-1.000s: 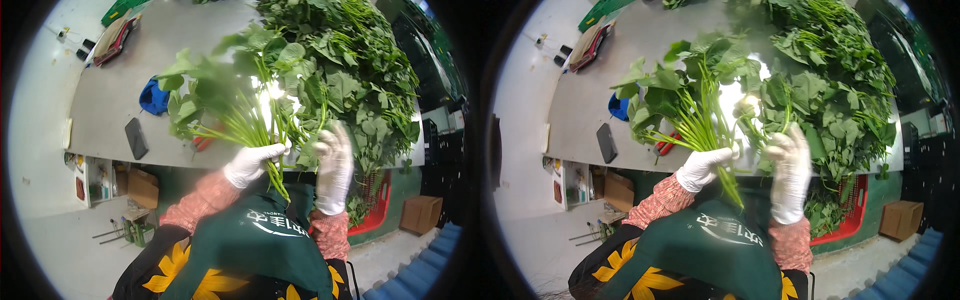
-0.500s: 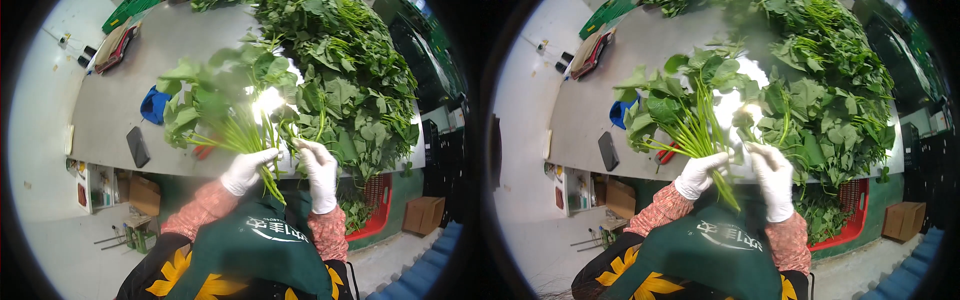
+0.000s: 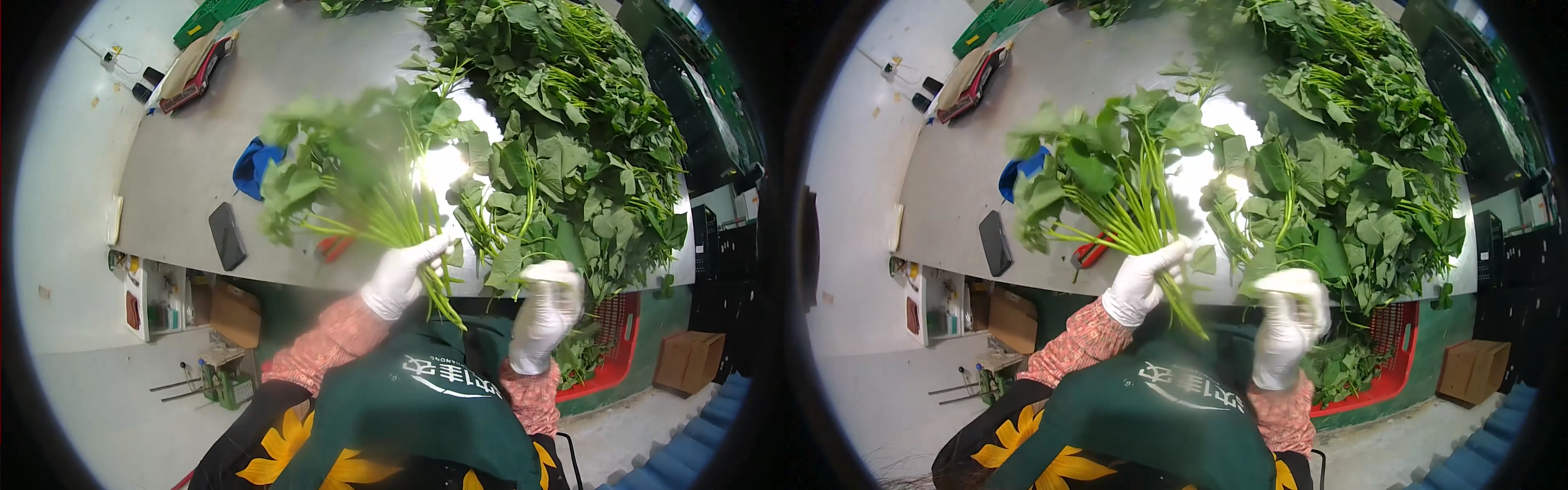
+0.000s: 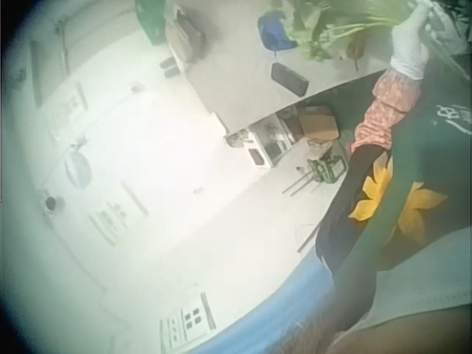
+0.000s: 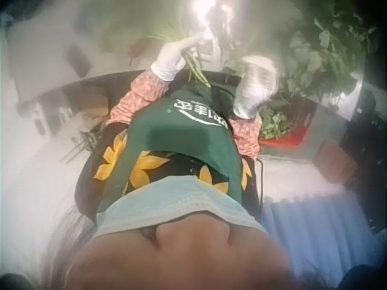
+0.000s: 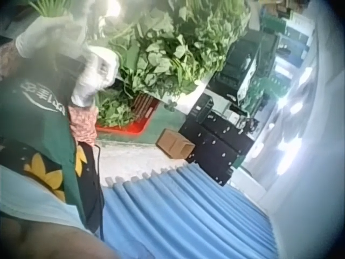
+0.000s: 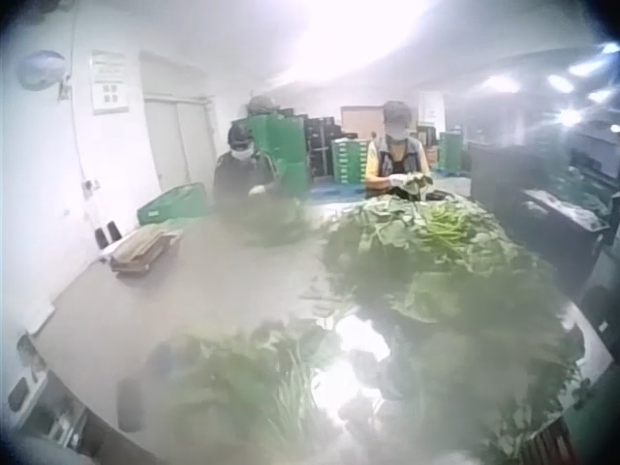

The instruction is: The person sorts leafy vegetables by hand, plucking off leaves and stems to assemble a bundle, and wipes down the metal table with a cloth.

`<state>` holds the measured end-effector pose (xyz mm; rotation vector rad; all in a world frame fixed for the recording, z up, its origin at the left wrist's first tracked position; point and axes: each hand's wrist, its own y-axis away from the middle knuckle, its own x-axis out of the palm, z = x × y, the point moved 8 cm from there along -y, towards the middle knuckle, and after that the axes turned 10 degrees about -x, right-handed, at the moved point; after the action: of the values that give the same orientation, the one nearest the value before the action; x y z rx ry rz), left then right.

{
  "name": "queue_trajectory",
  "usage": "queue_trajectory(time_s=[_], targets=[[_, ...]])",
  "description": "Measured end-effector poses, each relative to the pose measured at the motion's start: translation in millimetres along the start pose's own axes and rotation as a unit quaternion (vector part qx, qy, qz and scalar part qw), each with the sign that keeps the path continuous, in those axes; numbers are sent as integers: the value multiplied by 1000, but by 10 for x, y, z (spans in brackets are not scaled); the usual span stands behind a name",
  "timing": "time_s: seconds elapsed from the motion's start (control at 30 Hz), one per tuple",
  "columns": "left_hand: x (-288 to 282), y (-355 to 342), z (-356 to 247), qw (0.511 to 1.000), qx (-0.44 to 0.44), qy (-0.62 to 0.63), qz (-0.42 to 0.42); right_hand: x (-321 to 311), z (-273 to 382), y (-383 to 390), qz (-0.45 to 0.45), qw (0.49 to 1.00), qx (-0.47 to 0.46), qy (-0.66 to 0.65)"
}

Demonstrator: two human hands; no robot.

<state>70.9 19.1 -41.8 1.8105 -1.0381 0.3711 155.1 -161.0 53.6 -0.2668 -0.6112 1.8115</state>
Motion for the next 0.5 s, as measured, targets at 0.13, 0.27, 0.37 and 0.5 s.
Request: queue_trajectory(time_s=[0.13,0.27,0.37,0.5], targets=[[-149,36,-217,996,81,-30,-20,-729,-196,-397,-167,857,66,-483],[-18,191,-479,953,223,-206,-13,-473,-389,-382,-98,983,122,-91],[132,333,-542,965,207,-156,37,-127,-903,-64,139,966,184,114],[97,462,-611,971,217,-97,35,402,-856,45,319,779,-37,538]])
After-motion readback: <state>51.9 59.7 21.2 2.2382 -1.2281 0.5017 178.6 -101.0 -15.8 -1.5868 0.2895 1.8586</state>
